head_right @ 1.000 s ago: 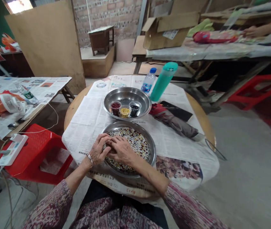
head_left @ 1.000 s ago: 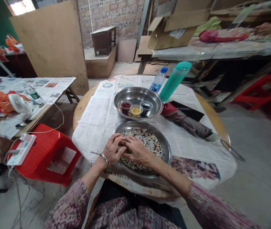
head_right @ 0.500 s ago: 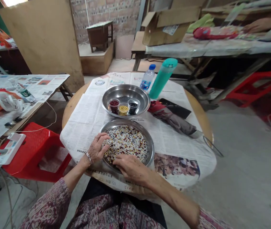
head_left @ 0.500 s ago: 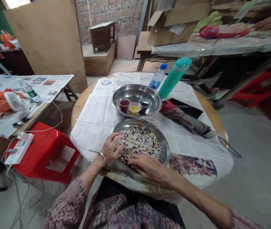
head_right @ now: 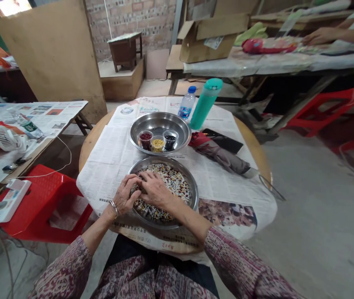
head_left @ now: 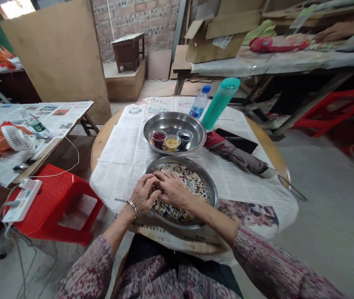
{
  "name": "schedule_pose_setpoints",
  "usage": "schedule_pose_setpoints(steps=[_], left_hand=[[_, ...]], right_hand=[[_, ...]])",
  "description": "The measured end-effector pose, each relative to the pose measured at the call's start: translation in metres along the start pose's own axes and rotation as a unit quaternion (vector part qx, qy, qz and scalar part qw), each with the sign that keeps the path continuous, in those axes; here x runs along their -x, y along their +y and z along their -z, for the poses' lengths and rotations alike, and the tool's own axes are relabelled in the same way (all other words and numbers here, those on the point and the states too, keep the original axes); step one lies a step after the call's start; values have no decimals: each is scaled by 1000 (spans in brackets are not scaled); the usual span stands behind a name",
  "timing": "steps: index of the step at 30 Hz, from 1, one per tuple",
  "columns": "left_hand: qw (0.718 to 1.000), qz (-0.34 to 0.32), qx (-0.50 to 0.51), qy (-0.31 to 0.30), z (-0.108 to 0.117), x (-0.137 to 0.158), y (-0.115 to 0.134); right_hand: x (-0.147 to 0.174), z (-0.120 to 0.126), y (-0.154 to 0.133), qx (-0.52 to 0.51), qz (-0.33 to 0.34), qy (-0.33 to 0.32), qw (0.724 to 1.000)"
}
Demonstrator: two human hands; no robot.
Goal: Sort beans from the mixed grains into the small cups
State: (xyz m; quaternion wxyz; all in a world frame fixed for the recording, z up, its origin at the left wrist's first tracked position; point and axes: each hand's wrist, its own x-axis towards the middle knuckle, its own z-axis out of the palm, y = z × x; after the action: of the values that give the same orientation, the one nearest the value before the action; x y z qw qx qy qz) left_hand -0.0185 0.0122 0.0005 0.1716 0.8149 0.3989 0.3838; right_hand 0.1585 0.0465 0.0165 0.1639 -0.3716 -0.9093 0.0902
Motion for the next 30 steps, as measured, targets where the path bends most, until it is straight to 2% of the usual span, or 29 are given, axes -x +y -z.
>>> schedule_pose_setpoints(steps=[2, 4, 9, 12, 14, 17, 20, 22, 26, 28, 30], left_hand=[[1000, 3, -2, 1, 0, 0, -1], [1000, 1, -10, -1, 0, 1, -2], [1000, -5, -27, -4, -2, 2, -5], [1000, -10, -28, 1, -3, 2, -4], [1000, -8, -29, -1, -2, 1, -3], [999, -6, -34, -5, -1, 0, -1], [999, -6, -36, -5, 0, -1, 1], [999, -6, -36, -7, 1, -1, 2], [999, 0, -34, -13, 1, -1, 2], [999, 2, -35, -13, 1, -1, 2], [999, 1, -37, -13, 0, -1, 1]], right_hand=[[4, -2, -1, -26, 49, -13, 998], [13, 1, 8, -23, 47, -9, 999], [44, 14, 44, 58, -109, 75, 989], [57, 13, 43, 86, -154, 71, 982], [61, 10, 29, 64, -132, 47, 988], [61, 10, 2, -8, -53, 15, 998], [62, 24, -12, -42, -30, -5, 999], [67, 38, -11, -44, -47, -52, 997], [81, 54, 0, -49, -56, -194, 978], [81, 51, 2, -58, -42, -213, 974], [73, 43, 4, -58, -30, -193, 979]])
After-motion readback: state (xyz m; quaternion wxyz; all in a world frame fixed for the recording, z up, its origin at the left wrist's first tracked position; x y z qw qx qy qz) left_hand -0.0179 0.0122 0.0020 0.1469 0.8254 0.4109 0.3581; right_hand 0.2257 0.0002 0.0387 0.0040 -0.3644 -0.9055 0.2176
